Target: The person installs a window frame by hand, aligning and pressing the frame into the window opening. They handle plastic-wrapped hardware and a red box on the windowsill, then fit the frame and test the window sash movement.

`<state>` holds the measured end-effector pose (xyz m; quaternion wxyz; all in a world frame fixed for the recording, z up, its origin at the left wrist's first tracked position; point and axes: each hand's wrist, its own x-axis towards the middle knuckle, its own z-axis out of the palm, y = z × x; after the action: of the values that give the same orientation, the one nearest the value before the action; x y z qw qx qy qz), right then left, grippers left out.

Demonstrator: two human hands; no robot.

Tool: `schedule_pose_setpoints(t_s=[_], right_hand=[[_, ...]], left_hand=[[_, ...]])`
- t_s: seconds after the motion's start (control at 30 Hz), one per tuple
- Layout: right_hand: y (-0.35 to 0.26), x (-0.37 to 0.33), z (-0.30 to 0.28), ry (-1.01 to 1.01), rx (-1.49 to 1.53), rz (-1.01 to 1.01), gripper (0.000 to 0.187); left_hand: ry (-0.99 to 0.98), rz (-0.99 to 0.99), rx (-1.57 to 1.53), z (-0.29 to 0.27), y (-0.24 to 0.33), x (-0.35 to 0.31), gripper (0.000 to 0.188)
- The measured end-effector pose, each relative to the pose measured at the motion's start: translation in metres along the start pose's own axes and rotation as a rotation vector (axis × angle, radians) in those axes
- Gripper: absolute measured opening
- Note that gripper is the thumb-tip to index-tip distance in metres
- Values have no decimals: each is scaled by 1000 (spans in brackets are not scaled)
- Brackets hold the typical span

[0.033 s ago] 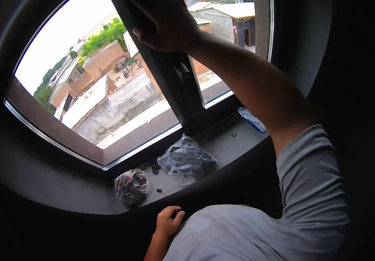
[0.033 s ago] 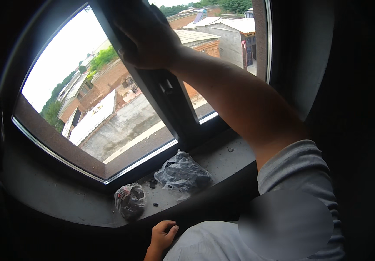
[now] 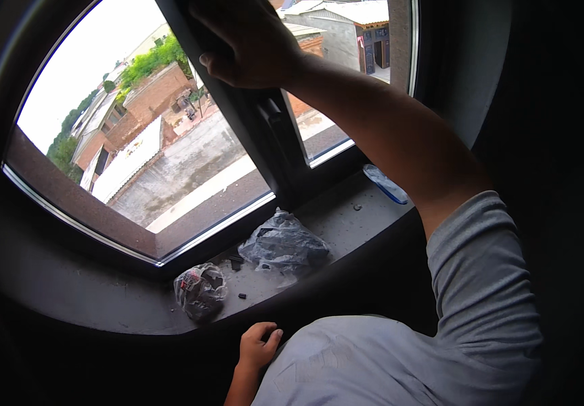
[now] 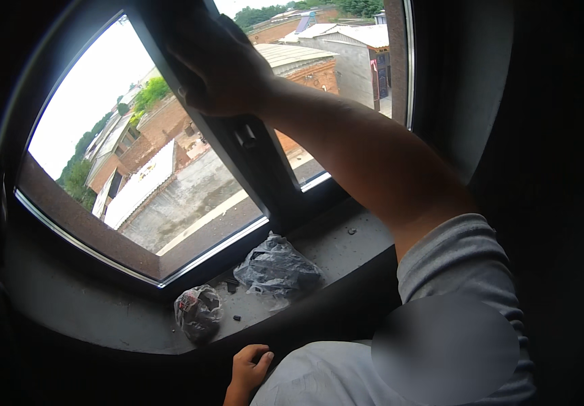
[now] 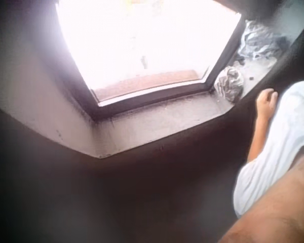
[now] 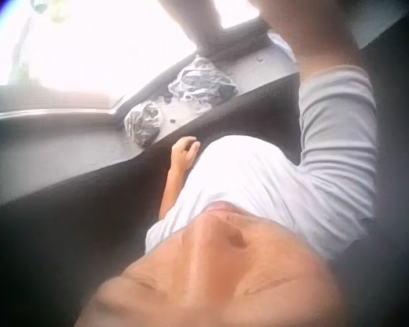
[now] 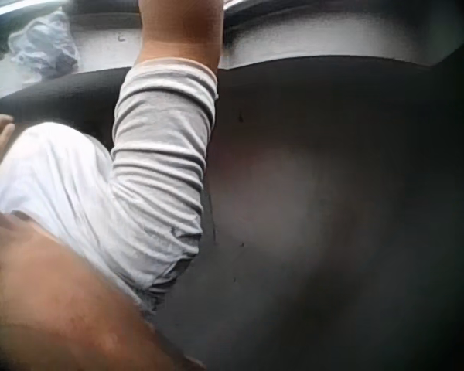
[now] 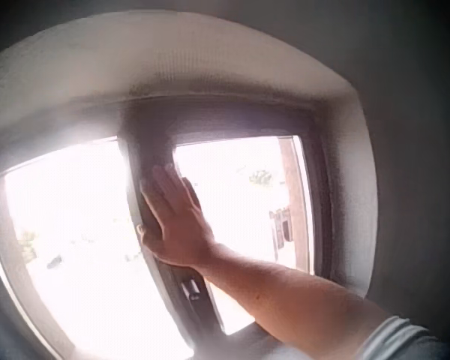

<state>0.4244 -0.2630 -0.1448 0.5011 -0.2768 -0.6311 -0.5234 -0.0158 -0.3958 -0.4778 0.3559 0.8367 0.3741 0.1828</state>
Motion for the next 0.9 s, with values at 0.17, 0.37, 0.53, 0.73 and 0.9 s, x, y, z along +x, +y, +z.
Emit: schedule_pose_setpoints(t_s=[0.17,0.37,0.53,0.73,0.9], right_hand=[[4,-41,-45,-460,163,68,35],[-23,-98,-140,-636,338,661,21],[-89,-203,-224,-791,-63,920,26],[-158,-273,-274,-1119,-424,926,42],[-137,-307,-284,-934,-377,837,20]], left_hand=[[-6,-86,88,-1,20,-20,22],[57,-97,88,-4,51,-28,21],[121,-164,70,0,58,-44,23],[100,-264,45,12,60,-66,24],[92,-301,40,18,72,-66,25]])
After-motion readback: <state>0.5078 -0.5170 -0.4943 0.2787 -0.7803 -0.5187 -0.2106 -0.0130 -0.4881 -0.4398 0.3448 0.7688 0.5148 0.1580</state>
